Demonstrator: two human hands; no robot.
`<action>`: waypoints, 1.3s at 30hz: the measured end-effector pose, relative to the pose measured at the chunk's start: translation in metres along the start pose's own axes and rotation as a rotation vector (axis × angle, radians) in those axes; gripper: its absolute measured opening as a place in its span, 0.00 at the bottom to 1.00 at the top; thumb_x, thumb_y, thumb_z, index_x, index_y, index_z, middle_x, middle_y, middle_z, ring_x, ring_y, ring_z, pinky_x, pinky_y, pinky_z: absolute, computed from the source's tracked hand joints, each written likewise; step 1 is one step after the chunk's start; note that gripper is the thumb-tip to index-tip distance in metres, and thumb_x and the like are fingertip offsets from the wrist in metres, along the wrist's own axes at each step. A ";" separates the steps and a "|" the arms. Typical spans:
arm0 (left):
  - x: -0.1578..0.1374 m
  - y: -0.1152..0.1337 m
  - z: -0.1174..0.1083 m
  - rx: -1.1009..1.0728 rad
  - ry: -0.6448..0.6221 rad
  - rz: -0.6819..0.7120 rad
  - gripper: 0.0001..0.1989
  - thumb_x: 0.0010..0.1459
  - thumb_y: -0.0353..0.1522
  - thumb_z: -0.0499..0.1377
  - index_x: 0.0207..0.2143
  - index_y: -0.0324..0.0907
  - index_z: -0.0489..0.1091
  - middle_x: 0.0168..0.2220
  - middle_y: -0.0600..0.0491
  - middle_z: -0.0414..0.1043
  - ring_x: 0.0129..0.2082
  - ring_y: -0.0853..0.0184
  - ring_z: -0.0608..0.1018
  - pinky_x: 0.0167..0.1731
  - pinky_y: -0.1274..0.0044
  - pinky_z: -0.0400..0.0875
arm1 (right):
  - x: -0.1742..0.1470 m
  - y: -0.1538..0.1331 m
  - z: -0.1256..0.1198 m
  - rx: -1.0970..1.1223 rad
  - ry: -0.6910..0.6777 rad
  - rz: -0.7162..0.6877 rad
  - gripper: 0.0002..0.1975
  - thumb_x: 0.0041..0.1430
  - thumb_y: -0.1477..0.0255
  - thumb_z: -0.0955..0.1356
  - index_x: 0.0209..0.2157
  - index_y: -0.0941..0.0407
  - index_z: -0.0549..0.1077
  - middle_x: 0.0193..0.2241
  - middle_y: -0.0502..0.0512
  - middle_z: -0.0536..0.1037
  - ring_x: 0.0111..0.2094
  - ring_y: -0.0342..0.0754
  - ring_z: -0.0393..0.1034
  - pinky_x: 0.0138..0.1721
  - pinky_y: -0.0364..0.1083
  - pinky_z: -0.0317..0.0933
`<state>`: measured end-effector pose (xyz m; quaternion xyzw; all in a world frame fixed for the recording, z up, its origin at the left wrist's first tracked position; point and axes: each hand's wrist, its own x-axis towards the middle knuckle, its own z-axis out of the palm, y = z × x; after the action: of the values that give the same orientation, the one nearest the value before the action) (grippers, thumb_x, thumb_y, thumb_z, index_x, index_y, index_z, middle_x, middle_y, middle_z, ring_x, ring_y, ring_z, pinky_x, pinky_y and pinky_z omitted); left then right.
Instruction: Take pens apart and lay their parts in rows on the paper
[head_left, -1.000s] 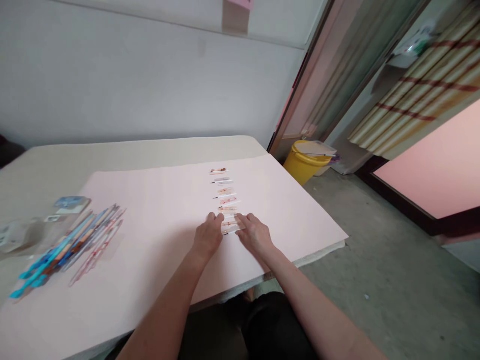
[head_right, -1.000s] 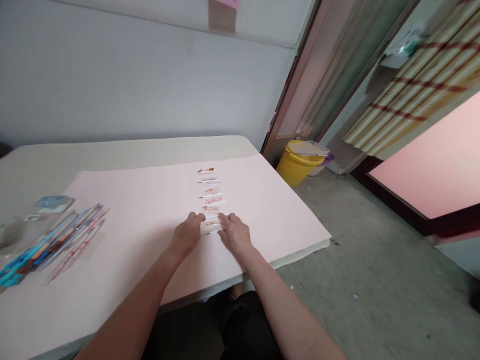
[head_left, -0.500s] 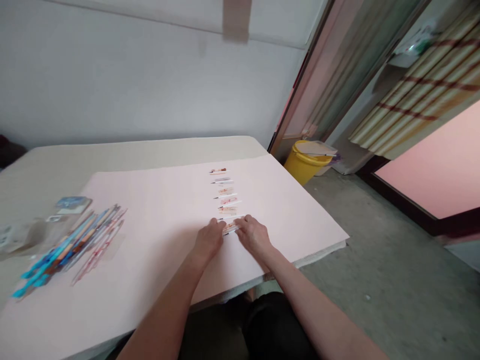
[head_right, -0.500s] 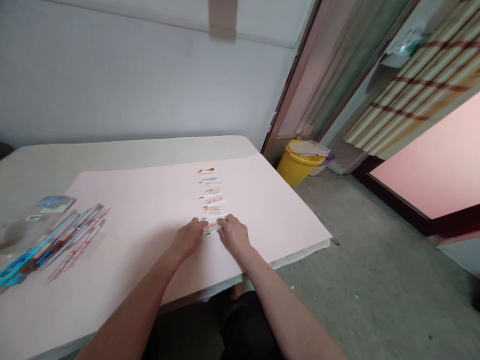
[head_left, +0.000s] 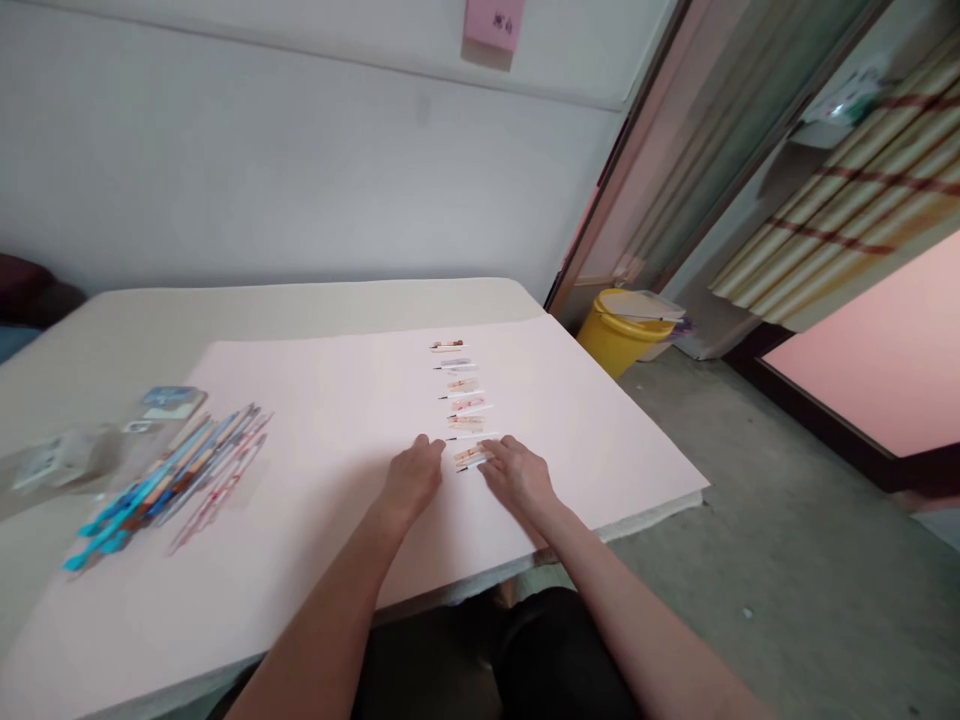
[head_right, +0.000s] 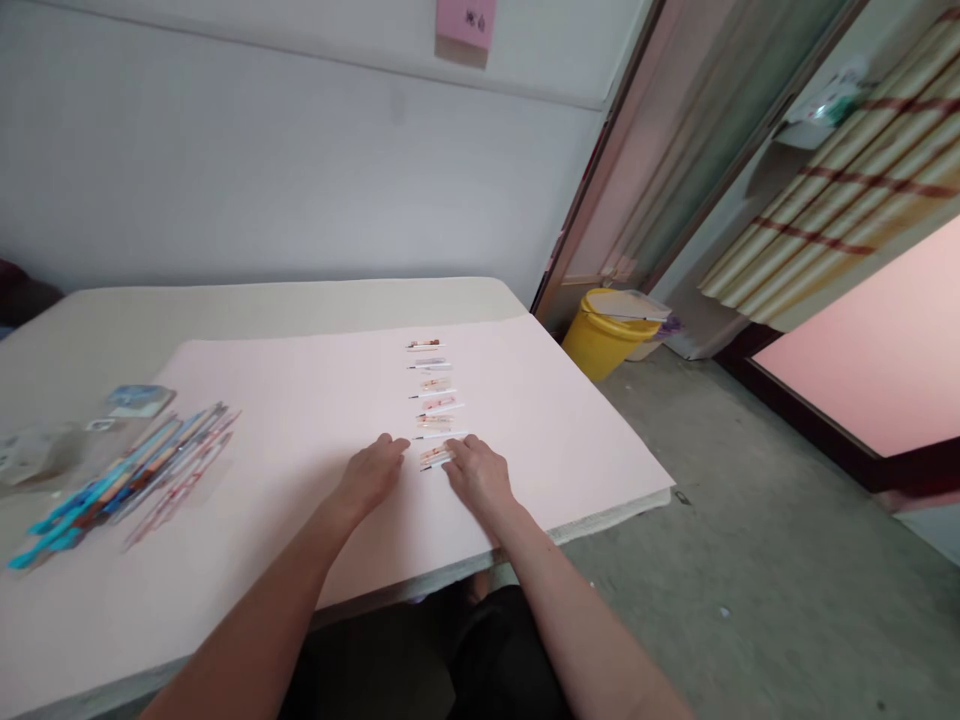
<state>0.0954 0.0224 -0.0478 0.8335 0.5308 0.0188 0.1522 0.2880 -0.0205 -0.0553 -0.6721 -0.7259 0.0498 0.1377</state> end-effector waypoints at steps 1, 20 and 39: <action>-0.002 -0.002 -0.001 0.004 0.000 -0.001 0.14 0.61 0.28 0.44 0.46 0.43 0.64 0.40 0.48 0.64 0.39 0.64 0.72 0.36 0.74 0.64 | -0.001 -0.002 -0.001 -0.006 0.008 -0.002 0.15 0.57 0.70 0.63 0.47 0.51 0.70 0.38 0.54 0.73 0.39 0.46 0.67 0.33 0.41 0.57; -0.069 -0.152 -0.053 0.124 0.133 -0.588 0.14 0.58 0.30 0.46 0.39 0.40 0.71 0.41 0.43 0.71 0.40 0.60 0.75 0.37 0.73 0.66 | 0.009 -0.146 -0.020 0.115 -0.006 -0.376 0.09 0.61 0.70 0.63 0.42 0.52 0.70 0.36 0.51 0.72 0.35 0.44 0.68 0.26 0.42 0.50; -0.085 -0.180 -0.054 0.218 0.338 -0.856 0.16 0.56 0.34 0.47 0.36 0.33 0.70 0.39 0.37 0.70 0.38 0.52 0.74 0.36 0.68 0.64 | 0.007 -0.122 -0.011 -0.021 -0.171 -0.396 0.08 0.62 0.73 0.60 0.37 0.56 0.69 0.38 0.58 0.71 0.36 0.48 0.68 0.28 0.43 0.55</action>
<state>-0.1100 0.0294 -0.0346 0.5361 0.8429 0.0339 -0.0306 0.1733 -0.0258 -0.0120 -0.5109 -0.8534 0.0710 0.0754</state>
